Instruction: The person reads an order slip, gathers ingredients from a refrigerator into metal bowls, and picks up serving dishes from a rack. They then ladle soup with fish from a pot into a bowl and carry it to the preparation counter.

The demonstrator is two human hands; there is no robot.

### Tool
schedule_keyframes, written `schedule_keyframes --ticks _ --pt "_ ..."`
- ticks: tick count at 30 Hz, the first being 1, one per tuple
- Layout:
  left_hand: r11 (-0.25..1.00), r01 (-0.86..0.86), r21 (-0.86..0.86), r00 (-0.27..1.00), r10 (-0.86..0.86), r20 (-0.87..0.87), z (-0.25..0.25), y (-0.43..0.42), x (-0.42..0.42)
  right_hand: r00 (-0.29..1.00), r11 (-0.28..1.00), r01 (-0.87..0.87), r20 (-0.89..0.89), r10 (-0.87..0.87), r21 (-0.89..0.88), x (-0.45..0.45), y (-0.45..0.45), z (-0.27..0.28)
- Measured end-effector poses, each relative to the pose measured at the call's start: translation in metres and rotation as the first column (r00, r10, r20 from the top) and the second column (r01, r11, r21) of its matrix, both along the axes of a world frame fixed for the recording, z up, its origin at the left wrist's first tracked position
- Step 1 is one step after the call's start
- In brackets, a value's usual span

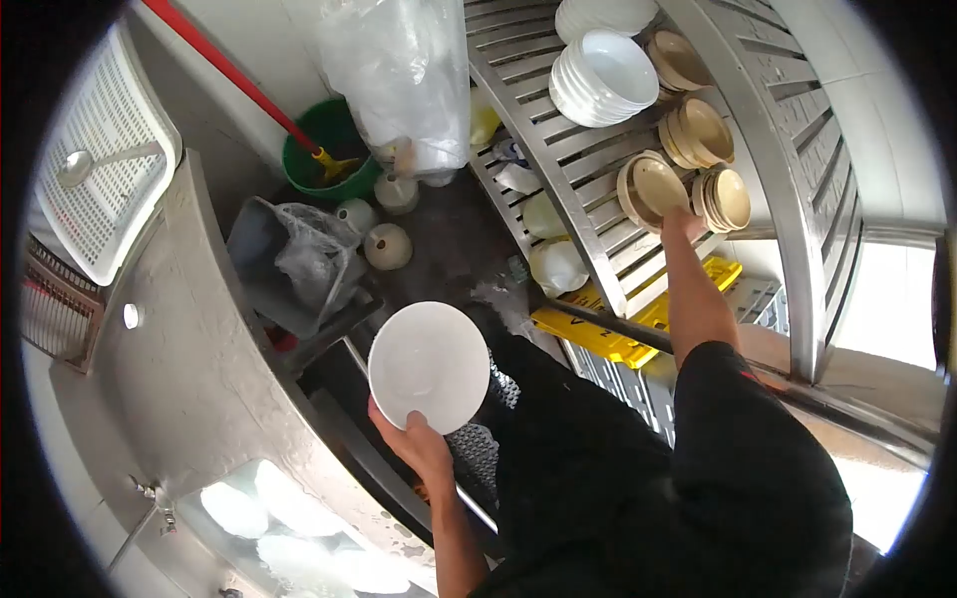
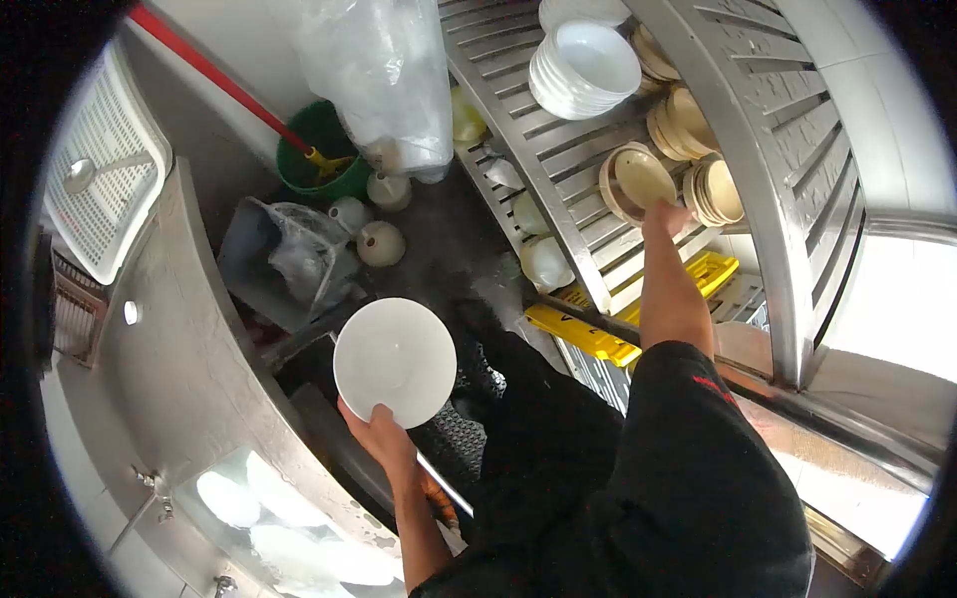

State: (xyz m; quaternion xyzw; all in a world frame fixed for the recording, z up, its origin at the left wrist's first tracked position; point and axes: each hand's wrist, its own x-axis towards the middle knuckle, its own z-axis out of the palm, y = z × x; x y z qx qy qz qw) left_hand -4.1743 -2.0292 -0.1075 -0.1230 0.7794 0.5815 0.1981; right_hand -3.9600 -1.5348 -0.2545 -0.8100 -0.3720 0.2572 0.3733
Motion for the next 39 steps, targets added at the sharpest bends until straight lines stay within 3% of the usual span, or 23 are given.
schedule_keyframes --ticks 1,4,7,9,10,13,16,17,19,20,21,22,24,26,27,28,29,30,31,33,35,38,39 --pt "1.0 -0.009 0.002 1.0 0.009 0.02 -0.001 0.001 0.001 0.952 0.999 0.02 0.305 -0.005 -0.048 -0.024 -0.025 0.029" --pt "1.0 -0.002 0.026 1.0 0.001 0.031 -0.004 0.005 0.002 0.891 0.982 -0.099 0.425 0.159 -0.161 -0.006 -0.025 0.016" --pt "1.0 0.015 0.009 1.0 -0.015 0.026 -0.002 0.014 0.0 0.892 0.965 -0.155 0.389 0.228 -0.211 0.009 -0.03 0.009" --pt "0.999 0.042 0.005 0.999 -0.042 0.035 0.001 0.019 -0.003 0.986 0.928 -0.168 -0.074 0.153 -0.332 0.008 -0.027 0.011" --pt "0.999 0.054 0.003 0.998 -0.054 0.039 0.003 0.022 -0.005 0.95 0.903 -0.196 -0.301 0.078 -0.383 0.006 -0.026 0.011" --pt "0.997 0.077 -0.012 0.996 -0.076 0.037 0.012 0.028 -0.01 0.6 0.849 -0.349 -0.79 -0.122 -0.396 0.022 -0.013 -0.021" --pt "1.0 0.019 -0.007 0.999 -0.019 0.048 0.019 0.029 -0.009 0.635 0.925 -0.254 -0.77 -0.061 -0.283 0.008 -0.021 -0.015" --pt "0.999 0.022 0.037 0.999 -0.024 0.041 0.02 0.029 -0.01 0.601 0.913 -0.322 -0.799 -0.007 -0.25 0.017 -0.017 -0.026" --pt "0.993 0.018 0.12 1.0 -0.02 0.018 0.021 0.025 -0.008 0.673 0.952 -0.257 -0.738 0.054 -0.166 0.0 -0.021 -0.007" --pt "0.997 0.052 0.055 0.997 -0.048 -0.062 0.022 0.022 -0.007 0.705 0.963 -0.232 -0.706 0.069 -0.138 -0.01 -0.034 -0.006" --pt "0.996 0.079 -0.029 0.987 -0.083 -0.138 0.024 0.019 -0.005 0.724 0.976 -0.103 -0.688 -0.059 -0.192 -0.009 -0.024 -0.03" --pt "0.989 0.1 -0.111 0.97 -0.122 -0.212 0.028 0.017 -0.006 0.671 0.969 -0.171 -0.741 -0.019 -0.18 -0.007 -0.024 -0.036" --pt "0.961 0.189 -0.202 0.9 -0.252 -0.355 0.045 0.016 -0.009 0.582 0.979 -0.154 -0.813 -0.019 -0.134 -0.036 -0.053 -0.005" --pt "0.915 0.269 -0.301 0.759 -0.394 -0.518 0.059 0.011 -0.02 0.583 0.993 -0.098 -0.813 -0.001 -0.072 -0.055 -0.076 0.006" --pt "0.878 0.302 -0.371 0.671 -0.472 -0.571 0.07 0.007 -0.029 0.611 0.994 -0.105 -0.786 0.093 0.036 -0.068 -0.097 0.022" --pt "0.836 0.325 -0.442 0.569 -0.546 -0.615 0.081 0.003 -0.038 0.74 0.988 -0.15 -0.665 0.099 -0.02 -0.08 -0.113 0.045" --pt "0.818 0.325 -0.475 0.465 -0.576 -0.673 0.093 0.001 -0.046 0.782 0.982 -0.188 -0.603 0.154 0.007 -0.08 -0.121 0.042" --pt "0.798 0.322 -0.51 0.355 -0.601 -0.716 0.104 -0.002 -0.055 0.843 0.969 -0.234 -0.479 0.243 0.079 -0.096 -0.158 0.094" --pt "0.767 0.318 -0.558 0.294 -0.639 -0.711 0.116 -0.006 -0.062 0.888 0.886 -0.452 -0.044 0.458 0.101 -0.083 -0.146 0.055" --pt "0.745 0.306 -0.592 0.223 -0.661 -0.716 0.143 -0.011 -0.071 0.771 0.753 -0.627 0.299 0.562 0.2 -0.095 -0.208 0.147" --pt "0.742 0.275 -0.612 0.119 -0.658 -0.744 0.173 -0.025 -0.072 0.657 0.626 -0.753 0.294 0.694 0.204 -0.096 -0.244 0.201" --pt "0.762 0.234 -0.604 -0.05 -0.611 -0.79 0.21 -0.037 -0.068 0.475 0.281 -0.876 0.602 0.642 0.392 -0.082 -0.277 0.233" --pt "0.779 0.233 -0.582 -0.089 -0.578 -0.811 0.218 -0.042 -0.066 0.425 0.258 -0.903 0.624 0.656 0.343 -0.077 -0.287 0.248"
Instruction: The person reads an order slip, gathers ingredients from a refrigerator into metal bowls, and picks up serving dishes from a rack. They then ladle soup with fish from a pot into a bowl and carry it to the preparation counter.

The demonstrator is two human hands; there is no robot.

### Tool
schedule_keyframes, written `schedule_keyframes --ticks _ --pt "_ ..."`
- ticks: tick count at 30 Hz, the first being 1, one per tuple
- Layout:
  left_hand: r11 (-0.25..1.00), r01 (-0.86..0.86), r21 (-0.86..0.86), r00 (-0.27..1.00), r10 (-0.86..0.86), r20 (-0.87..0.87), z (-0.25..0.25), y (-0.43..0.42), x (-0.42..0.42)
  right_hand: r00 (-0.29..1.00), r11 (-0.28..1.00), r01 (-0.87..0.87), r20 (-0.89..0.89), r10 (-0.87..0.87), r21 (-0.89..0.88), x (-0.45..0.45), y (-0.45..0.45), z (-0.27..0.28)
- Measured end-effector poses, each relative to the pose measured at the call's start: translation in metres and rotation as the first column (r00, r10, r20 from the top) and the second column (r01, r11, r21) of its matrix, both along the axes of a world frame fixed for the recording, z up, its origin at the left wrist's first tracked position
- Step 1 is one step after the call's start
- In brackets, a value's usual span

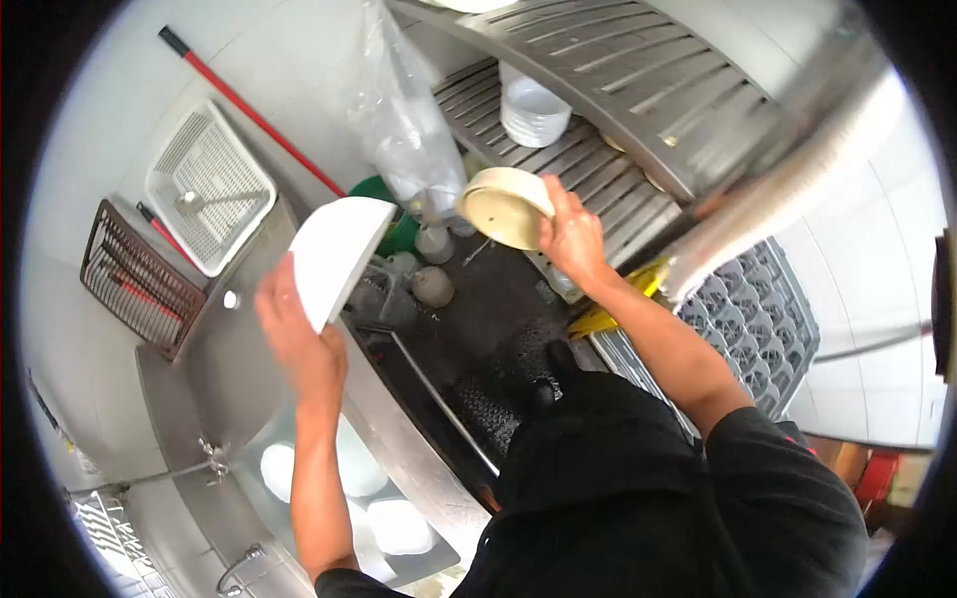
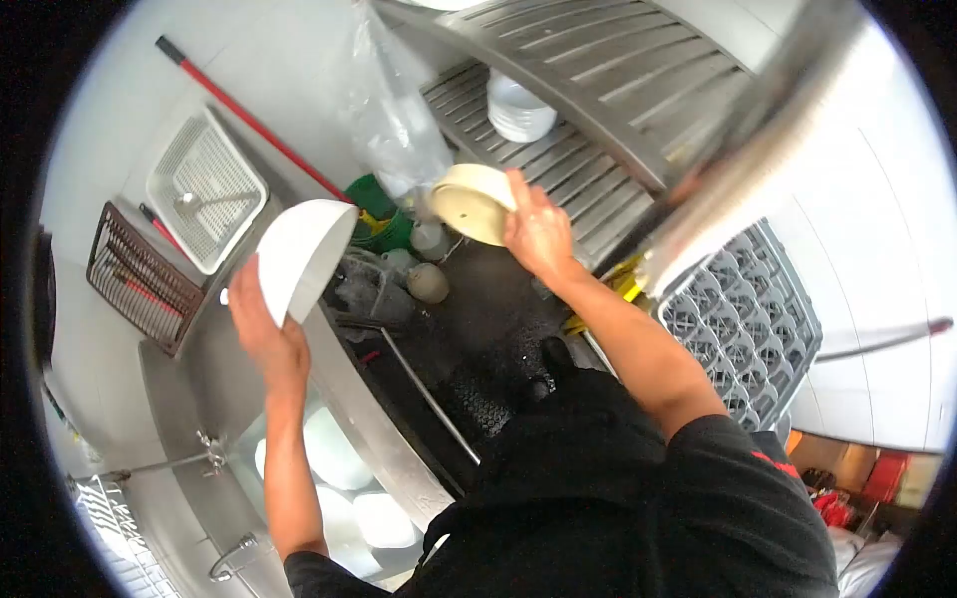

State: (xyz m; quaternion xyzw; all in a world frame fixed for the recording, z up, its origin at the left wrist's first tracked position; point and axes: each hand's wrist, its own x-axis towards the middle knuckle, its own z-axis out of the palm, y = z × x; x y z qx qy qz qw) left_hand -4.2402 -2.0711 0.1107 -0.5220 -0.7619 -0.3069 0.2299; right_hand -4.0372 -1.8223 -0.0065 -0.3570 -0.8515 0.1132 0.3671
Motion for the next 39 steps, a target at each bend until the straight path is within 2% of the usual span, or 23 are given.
schedule_keyframes --ticks 2,6,9,11,13,15,17,18,19,21,22,23,25,27,29,33,35,39 --pt "0.998 0.026 0.05 0.997 -0.022 -0.074 0.007 -0.01 0.002 0.996 0.998 -0.064 0.063 0.065 -0.014 0.012 -0.022 0.024" --pt "0.997 0.017 0.071 0.998 -0.012 -0.063 0.011 -0.022 0.011 0.993 0.996 -0.088 0.081 0.087 0.007 0.034 -0.038 0.035" --pt "0.997 0.013 0.078 0.999 -0.01 -0.049 0.005 -0.02 0.022 0.995 0.998 -0.026 0.098 0.032 -0.063 0.065 -0.049 0.034" --pt "0.998 0.041 0.046 0.999 -0.04 -0.015 0.002 -0.017 0.043 0.994 0.983 0.014 0.105 0.005 -0.181 0.098 -0.065 0.035" --pt "0.994 0.112 0.018 0.992 -0.111 -0.068 -0.009 -0.015 0.053 0.997 0.963 0.055 0.059 -0.041 -0.265 0.137 -0.088 0.044" --pt "0.99 0.133 -0.049 0.988 -0.128 0.081 -0.016 -0.015 0.085 0.994 0.922 0.094 -0.01 -0.106 -0.375 0.185 -0.112 0.048" --pt "0.978 0.197 -0.074 0.96 -0.177 0.216 -0.037 -0.014 0.116 0.966 0.883 0.177 -0.097 -0.241 -0.434 0.241 -0.135 0.042" --pt "0.975 0.213 -0.068 0.887 -0.164 0.431 -0.052 -0.012 0.134 0.933 0.77 0.257 -0.057 -0.355 -0.584 0.268 -0.149 0.056" --pt "0.972 0.227 -0.066 0.769 -0.137 0.624 -0.068 -0.009 0.155 0.891 0.626 0.316 -0.004 -0.454 -0.713 0.296 -0.164 0.069" --pt "0.955 0.296 -0.038 0.43 -0.098 0.898 -0.102 -0.002 0.202 0.755 0.507 0.435 -0.004 -0.655 -0.744 0.357 -0.187 0.043" --pt "0.944 0.331 -0.007 0.238 -0.076 0.968 -0.116 0.004 0.232 0.662 0.491 0.403 -0.124 -0.739 -0.772 0.384 -0.2 0.054" --pt "0.933 0.359 0.02 0.039 -0.036 0.999 -0.123 0.006 0.264 0.593 0.478 0.45 -0.148 -0.792 -0.754 0.418 -0.215 0.032" --pt "0.905 0.426 0.008 -0.23 0.1 0.968 -0.113 0.012 0.335 0.503 0.489 0.557 -0.196 -0.842 -0.671 0.47 -0.243 0.047" --pt "0.842 0.539 0.016 -0.304 0.176 0.936 -0.109 0.017 0.395 0.335 0.402 0.462 -0.264 -0.905 -0.791 0.521 -0.269 0.042" --pt "0.77 0.633 0.076 -0.381 0.225 0.897 -0.103 0.03 0.449 0.107 0.394 0.335 -0.381 -0.919 -0.856 0.554 -0.289 0.065" --pt "0.622 0.759 0.195 -0.429 0.251 0.868 -0.076 0.046 0.542 -0.167 0.356 0.419 -0.457 -0.874 -0.835 0.614 -0.327 0.075" --pt "0.549 0.803 0.232 -0.421 0.248 0.872 -0.077 0.051 0.572 -0.289 0.359 0.382 -0.479 -0.829 -0.851 0.635 -0.349 0.078" --pt "0.394 0.87 0.296 -0.395 0.197 0.898 -0.079 0.058 0.643 -0.459 0.29 0.453 -0.499 -0.735 -0.843 0.667 -0.391 0.073"
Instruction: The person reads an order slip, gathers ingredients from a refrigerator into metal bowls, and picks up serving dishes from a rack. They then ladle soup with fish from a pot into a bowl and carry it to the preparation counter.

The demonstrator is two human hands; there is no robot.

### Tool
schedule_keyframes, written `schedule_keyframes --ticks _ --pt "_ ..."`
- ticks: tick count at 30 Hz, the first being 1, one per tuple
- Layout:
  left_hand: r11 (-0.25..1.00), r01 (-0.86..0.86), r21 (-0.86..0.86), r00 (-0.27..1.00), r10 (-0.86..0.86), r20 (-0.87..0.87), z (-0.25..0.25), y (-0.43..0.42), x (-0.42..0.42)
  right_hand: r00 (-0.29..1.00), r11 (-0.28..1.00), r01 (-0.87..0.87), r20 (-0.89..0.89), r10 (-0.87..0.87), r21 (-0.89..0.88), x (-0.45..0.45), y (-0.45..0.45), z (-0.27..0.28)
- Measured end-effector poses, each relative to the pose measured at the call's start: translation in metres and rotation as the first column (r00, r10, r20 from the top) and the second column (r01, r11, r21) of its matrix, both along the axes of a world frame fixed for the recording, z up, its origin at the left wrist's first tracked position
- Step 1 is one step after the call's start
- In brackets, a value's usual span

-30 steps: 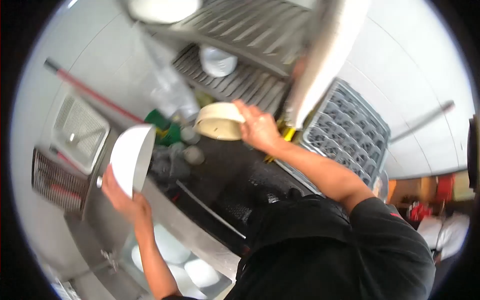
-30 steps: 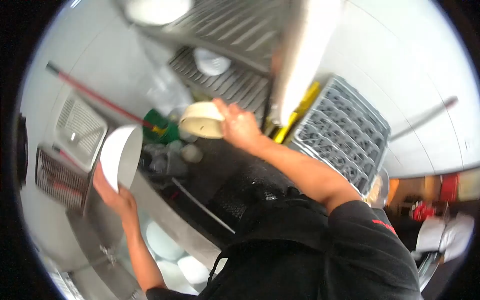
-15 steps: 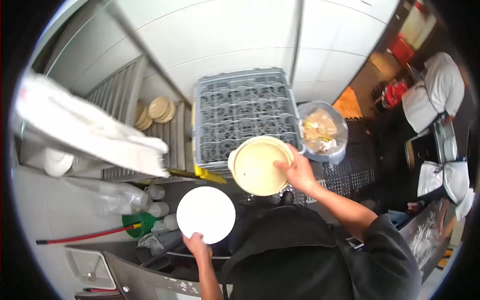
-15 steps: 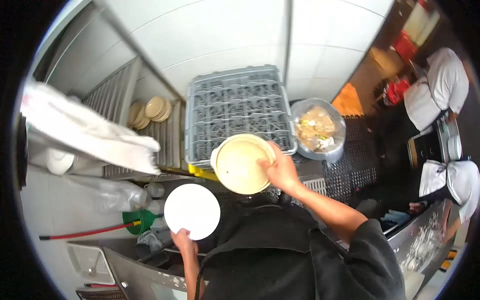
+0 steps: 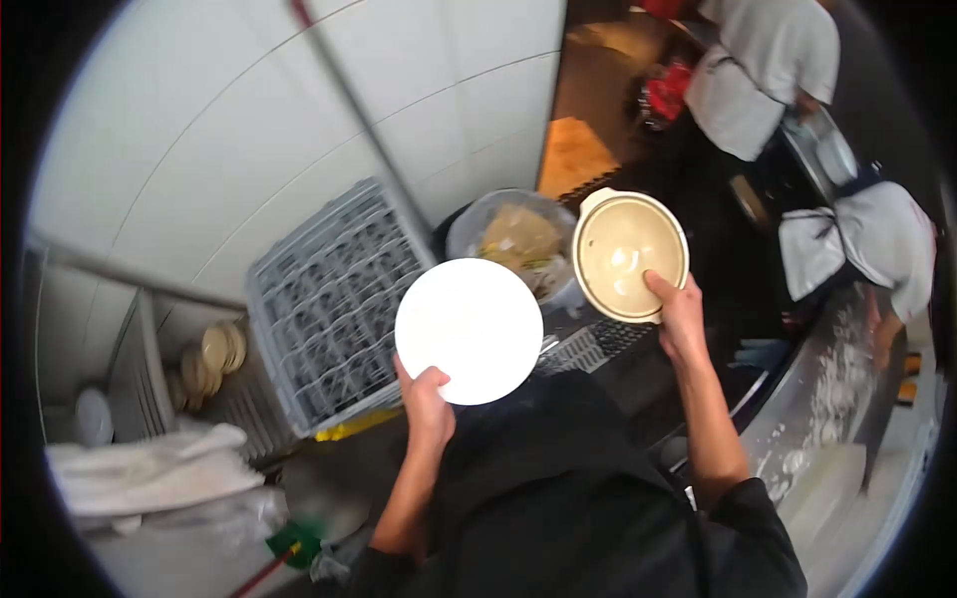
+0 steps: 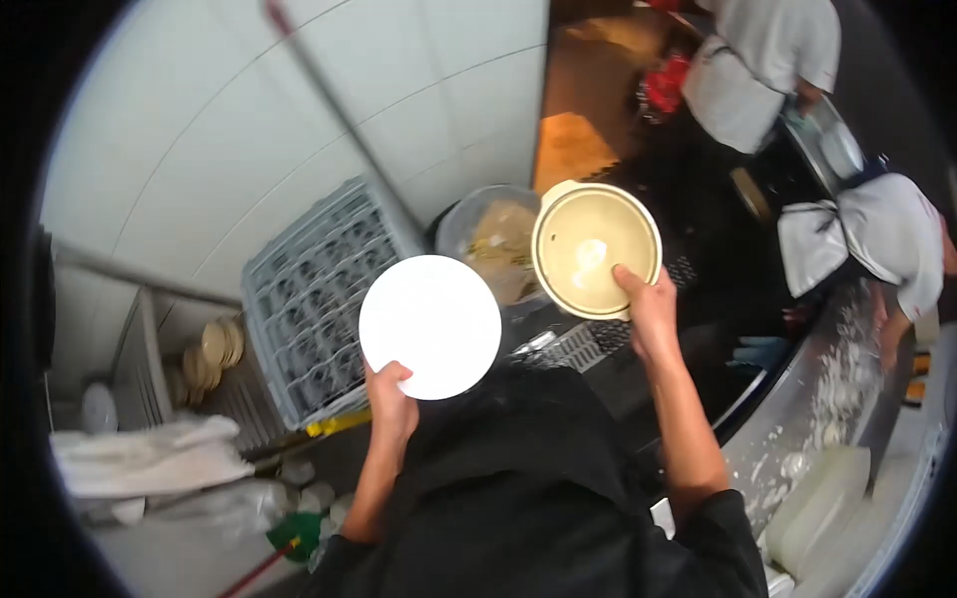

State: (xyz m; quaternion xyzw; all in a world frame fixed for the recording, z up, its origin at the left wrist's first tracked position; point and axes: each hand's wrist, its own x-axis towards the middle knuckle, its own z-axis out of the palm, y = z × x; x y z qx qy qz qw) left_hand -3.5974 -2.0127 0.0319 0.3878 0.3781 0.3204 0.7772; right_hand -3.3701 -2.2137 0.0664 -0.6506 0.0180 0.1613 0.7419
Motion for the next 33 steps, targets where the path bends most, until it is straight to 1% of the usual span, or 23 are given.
schedule_keyframes --ticks 1,2,3,4,6,7,10,12,13,14,15,17,18,19,20,22,23,26,27,30,31,33 --pt "0.998 0.057 0.005 0.998 -0.057 -0.01 0.002 0.0 0.017 0.999 0.999 0.043 0.0 -0.043 -0.021 0.008 -0.01 -0.003" --pt "0.995 0.093 -0.026 0.995 -0.094 -0.027 0.006 -0.002 0.028 0.997 0.996 0.077 0.0 -0.077 -0.043 0.013 -0.02 -0.007" --pt "0.993 0.116 -0.039 0.992 -0.118 -0.053 0.009 -0.006 0.043 0.994 0.994 0.1 -0.035 -0.102 -0.04 0.022 -0.028 -0.011" --pt "0.99 0.132 -0.041 0.988 -0.135 -0.078 0.01 -0.009 0.058 0.992 0.992 0.126 -0.015 -0.126 -0.021 0.031 -0.034 -0.015" --pt "0.983 0.177 -0.043 0.979 -0.181 -0.099 0.002 -0.017 0.091 0.986 0.991 0.121 -0.107 -0.128 -0.062 0.056 -0.047 -0.014" --pt "0.981 0.189 -0.052 0.973 -0.194 -0.121 -0.004 -0.024 0.107 0.985 0.991 0.12 -0.115 -0.125 -0.051 0.076 -0.053 -0.019" --pt "0.983 0.175 -0.054 0.97 -0.181 -0.162 -0.028 -0.048 0.168 0.985 0.996 0.079 -0.152 -0.085 -0.041 0.14 -0.071 -0.039" --pt "0.985 0.139 -0.101 0.977 -0.154 -0.15 -0.036 -0.068 0.221 0.987 0.998 0.04 -0.155 -0.048 -0.055 0.195 -0.084 -0.05" --pt "0.984 0.129 -0.122 0.98 -0.146 -0.139 -0.039 -0.077 0.247 0.995 0.998 0.062 -0.079 -0.064 -0.02 0.22 -0.088 -0.061" --pt "0.983 0.124 -0.135 0.982 -0.141 -0.123 -0.041 -0.084 0.275 0.989 0.999 0.043 -0.142 -0.046 -0.028 0.246 -0.092 -0.063" --pt "0.987 0.101 -0.125 0.976 -0.123 -0.178 -0.051 -0.09 0.298 0.986 0.999 0.032 -0.164 -0.039 -0.043 0.267 -0.094 -0.061" --pt "0.984 0.095 -0.15 0.972 -0.124 -0.199 -0.059 -0.099 0.345 0.983 0.998 0.014 -0.184 -0.024 -0.058 0.314 -0.096 -0.055" --pt "0.981 0.092 -0.172 0.969 -0.128 -0.213 -0.056 -0.104 0.366 0.98 0.998 0.002 -0.201 -0.016 -0.069 0.332 -0.1 -0.055" --pt "0.969 0.081 -0.233 0.97 -0.131 -0.205 -0.047 -0.107 0.387 0.978 0.997 -0.015 -0.211 -0.002 -0.079 0.349 -0.104 -0.054" --pt "0.97 0.088 -0.227 0.97 -0.135 -0.201 -0.044 -0.109 0.407 0.979 0.995 -0.023 -0.204 0.004 -0.092 0.369 -0.104 -0.057" --pt "0.976 0.106 -0.192 0.969 -0.144 -0.199 -0.038 -0.106 0.435 0.978 0.995 -0.067 -0.204 0.05 -0.076 0.403 -0.094 -0.043" --pt "0.986 0.079 -0.145 0.975 -0.107 -0.196 -0.039 -0.104 0.449 0.976 0.993 -0.104 -0.197 0.089 -0.064 0.422 -0.085 -0.037" --pt "0.984 0.048 -0.17 0.98 -0.08 -0.185 -0.023 -0.089 0.489 0.969 0.981 -0.187 -0.172 0.177 -0.042 0.479 -0.049 -0.023" --pt "0.981 0.057 -0.184 0.988 -0.081 -0.128 -0.028 -0.082 0.502 0.967 0.978 -0.207 -0.16 0.198 -0.041 0.501 -0.034 -0.023" --pt "0.988 0.04 -0.148 0.991 -0.058 -0.122 -0.012 -0.058 0.554 0.947 0.959 -0.282 -0.17 0.274 -0.024 0.563 0.016 -0.012" --pt "0.989 0.024 -0.147 0.995 -0.038 -0.093 -0.016 -0.045 0.574 0.957 0.966 -0.259 -0.134 0.257 0.002 0.58 0.037 -0.005" --pt "0.992 0.033 -0.121 0.997 -0.042 -0.067 -0.018 -0.017 0.619 0.929 0.937 -0.346 -0.123 0.35 0.054 0.634 0.074 -0.008"
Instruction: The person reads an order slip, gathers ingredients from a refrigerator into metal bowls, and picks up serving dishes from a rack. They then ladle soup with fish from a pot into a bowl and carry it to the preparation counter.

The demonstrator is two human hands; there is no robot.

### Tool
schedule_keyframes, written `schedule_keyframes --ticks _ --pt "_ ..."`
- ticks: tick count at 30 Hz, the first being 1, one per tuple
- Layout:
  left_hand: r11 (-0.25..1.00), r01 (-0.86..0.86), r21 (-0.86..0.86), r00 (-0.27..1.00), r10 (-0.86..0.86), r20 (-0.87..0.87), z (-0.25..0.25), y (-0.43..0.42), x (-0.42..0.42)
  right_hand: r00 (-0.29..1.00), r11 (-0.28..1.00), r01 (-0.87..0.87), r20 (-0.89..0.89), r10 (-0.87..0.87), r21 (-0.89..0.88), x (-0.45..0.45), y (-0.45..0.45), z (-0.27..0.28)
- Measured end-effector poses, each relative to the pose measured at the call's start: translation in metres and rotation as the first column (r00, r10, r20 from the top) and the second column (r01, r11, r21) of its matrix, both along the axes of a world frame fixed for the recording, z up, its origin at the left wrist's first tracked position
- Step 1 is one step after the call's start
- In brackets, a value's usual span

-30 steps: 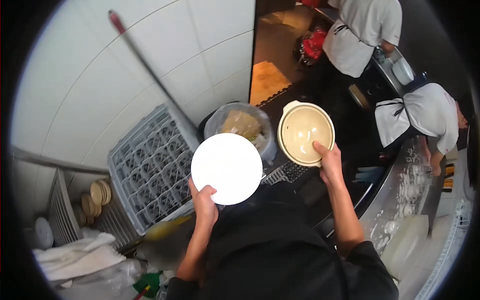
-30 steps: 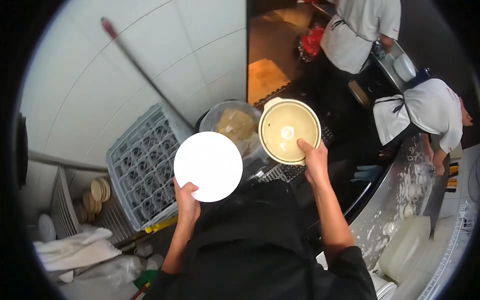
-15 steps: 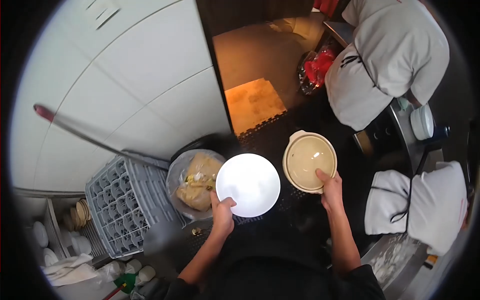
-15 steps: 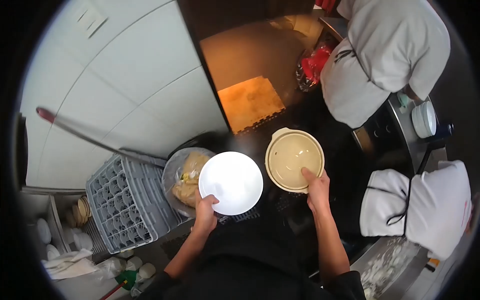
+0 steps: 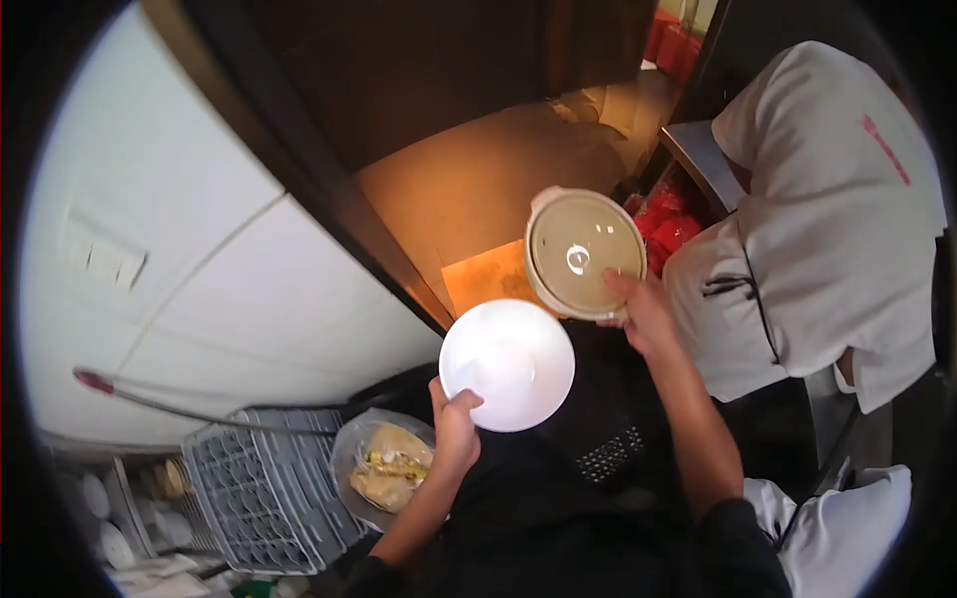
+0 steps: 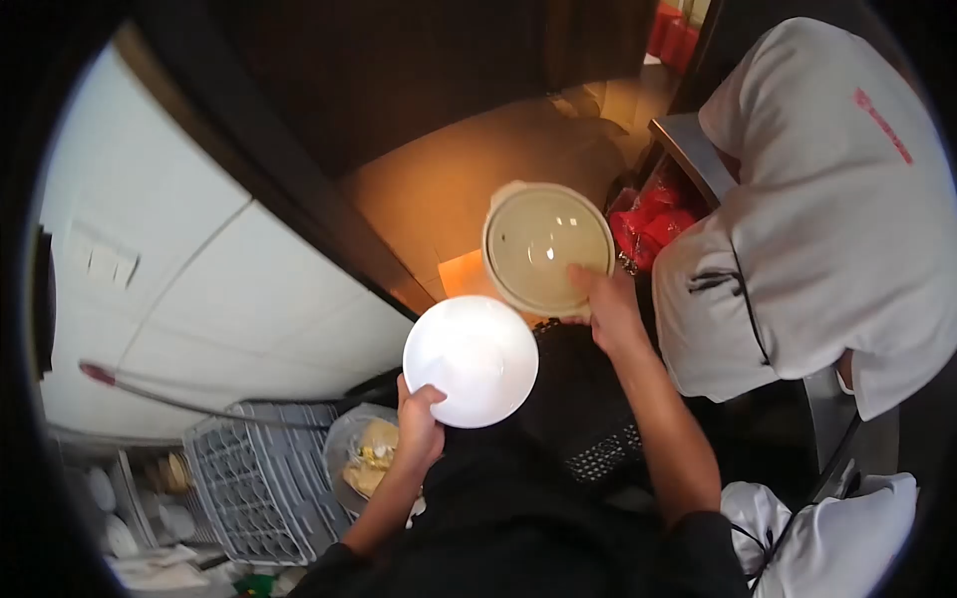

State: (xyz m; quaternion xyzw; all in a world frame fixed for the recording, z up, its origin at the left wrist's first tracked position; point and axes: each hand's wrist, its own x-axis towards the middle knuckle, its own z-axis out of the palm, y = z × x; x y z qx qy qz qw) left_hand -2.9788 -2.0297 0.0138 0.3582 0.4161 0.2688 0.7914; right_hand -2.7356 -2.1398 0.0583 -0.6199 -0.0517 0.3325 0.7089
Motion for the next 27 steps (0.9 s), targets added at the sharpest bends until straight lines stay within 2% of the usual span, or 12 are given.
schedule_keyframes --ticks 1,3,5,11,13,15,17,19,21,24,25,27 --pt "1.0 0.011 0.006 1.0 -0.011 -0.003 0.001 0.012 0.014 0.999 0.999 -0.037 -0.017 0.037 0.021 0.014 0.013 -0.001" --pt "0.999 0.029 -0.028 0.999 -0.028 0.036 0.007 0.042 0.054 0.999 0.999 0.035 0.033 -0.036 0.028 0.052 0.05 0.016" --pt "0.998 0.045 0.045 0.998 -0.048 0.046 0.014 0.068 0.087 0.996 0.995 0.093 0.013 -0.094 0.038 0.075 0.082 0.026" --pt "0.998 -0.011 0.066 1.0 0.009 0.022 0.042 0.126 0.152 0.988 0.985 0.151 -0.041 -0.148 0.083 0.179 0.143 0.028" --pt "0.996 -0.071 0.059 0.997 0.072 0.002 0.045 0.143 0.181 0.984 0.983 0.177 -0.046 -0.175 0.048 0.225 0.163 0.017" --pt "0.99 -0.14 0.002 0.989 0.14 -0.044 0.045 0.159 0.214 0.991 0.992 0.122 -0.06 -0.12 0.044 0.273 0.182 0.012" --pt "0.982 -0.184 0.032 0.98 0.186 -0.078 0.033 0.171 0.24 0.995 0.995 0.092 -0.04 -0.09 0.044 0.321 0.195 0.009" --pt "0.965 -0.252 0.077 0.957 0.26 -0.126 0.037 0.184 0.264 0.989 0.986 0.137 -0.068 -0.13 0.095 0.355 0.212 0.004" --pt "0.937 -0.345 0.053 0.928 0.349 -0.129 0.036 0.2 0.302 0.996 0.996 0.078 -0.051 -0.075 0.048 0.404 0.232 0.006" --pt "0.885 -0.461 0.065 0.868 0.465 -0.173 0.021 0.225 0.343 0.992 0.991 -0.027 -0.122 0.043 0.133 0.485 0.266 -0.005" --pt "0.878 -0.47 0.086 0.86 0.478 -0.179 0.009 0.233 0.351 0.989 0.984 -0.047 -0.128 0.069 0.173 0.502 0.271 -0.016" --pt "0.841 -0.538 0.048 0.833 0.54 -0.125 0.0 0.242 0.374 0.991 0.992 -0.02 -0.131 0.036 0.124 0.527 0.277 -0.024"
